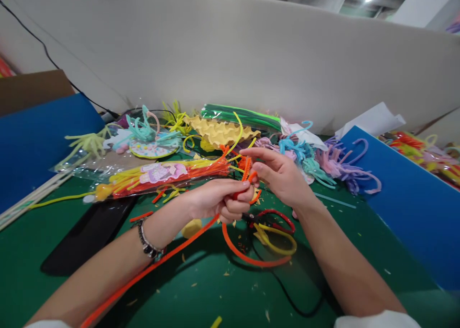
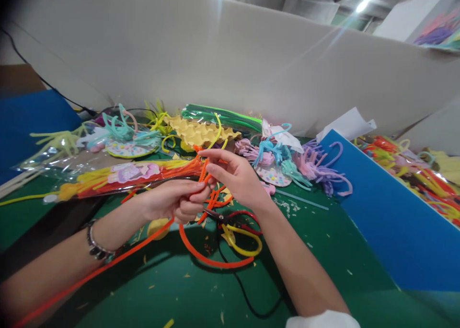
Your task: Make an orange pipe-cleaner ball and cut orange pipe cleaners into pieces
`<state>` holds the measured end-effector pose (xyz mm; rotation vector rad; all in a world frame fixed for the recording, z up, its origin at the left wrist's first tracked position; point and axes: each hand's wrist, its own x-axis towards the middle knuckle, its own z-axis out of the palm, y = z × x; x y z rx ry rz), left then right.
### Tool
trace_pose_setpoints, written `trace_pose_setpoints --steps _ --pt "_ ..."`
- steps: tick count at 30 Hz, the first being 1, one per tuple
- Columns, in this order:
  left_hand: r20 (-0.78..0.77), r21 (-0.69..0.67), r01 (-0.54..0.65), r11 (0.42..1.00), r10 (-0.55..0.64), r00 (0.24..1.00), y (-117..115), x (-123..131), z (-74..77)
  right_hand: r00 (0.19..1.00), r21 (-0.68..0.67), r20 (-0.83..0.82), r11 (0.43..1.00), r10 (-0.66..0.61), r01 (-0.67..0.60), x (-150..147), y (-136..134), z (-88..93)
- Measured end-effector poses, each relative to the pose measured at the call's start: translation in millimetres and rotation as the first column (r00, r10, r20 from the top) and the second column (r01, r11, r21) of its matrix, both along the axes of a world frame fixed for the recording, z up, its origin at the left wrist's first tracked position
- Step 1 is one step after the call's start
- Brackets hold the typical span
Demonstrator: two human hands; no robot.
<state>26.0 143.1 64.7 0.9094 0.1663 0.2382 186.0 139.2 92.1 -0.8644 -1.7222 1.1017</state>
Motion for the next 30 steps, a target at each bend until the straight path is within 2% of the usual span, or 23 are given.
trace_pose_setpoints --steps 4,7,10,12,15,17,20,22,24,28,30 --pt "0.107 -0.017 0.021 1.0 -0.019 0.994 -1 -2 -1.9 0.981 -0.077 -0.017 0.978 0.194 -0.195 5 1 0.3" --pt "0.115 0.001 0.058 0.998 -0.058 0.992 -4 -2 -2.1 0.976 -0.054 -0.037 0.975 0.216 -0.217 4 -1 3.0" --pt "0.05 0.037 0.044 0.998 -0.046 0.998 -7 1 0.1 0.992 -0.029 0.005 0.991 0.128 -0.128 2 -5 7.0" --pt "-0.002 0.088 -0.091 0.992 0.091 0.996 -7 2 3.1 0.999 0.008 0.037 1.0 0.019 -0.019 2 -7 9.7" --pt "-0.029 0.207 -0.339 0.918 0.352 0.935 -5 1 8.2 0.983 0.114 0.035 0.978 -0.178 0.173 7 -9 14.0" --pt "-0.043 0.303 -0.397 0.866 0.428 0.903 -3 -2 10.8 0.954 0.18 0.008 0.938 -0.301 0.295 12 -8 17.2" --pt "-0.087 0.447 -0.388 0.806 0.471 0.878 -3 -7 13.3 0.912 0.247 -0.005 0.883 -0.41 0.399 19 -5 20.8" --pt "-0.125 0.525 -0.369 0.767 0.499 0.858 -4 -10 14.9 0.91 0.258 0.03 0.883 -0.413 0.392 21 -3 21.0" --pt "-0.168 0.563 -0.329 0.758 0.495 0.852 -4 -13 17.2 0.921 0.25 0.076 0.902 -0.381 0.353 22 -1 19.7" --pt "-0.235 0.517 -0.201 0.832 0.364 0.901 -2 -16 21.2 0.938 0.245 0.108 0.923 -0.329 0.295 23 1 17.3" --pt "-0.22 0.467 -0.185 0.865 0.316 0.923 -3 -15 19.6 0.939 0.243 0.095 0.923 -0.329 0.299 24 1 17.5"
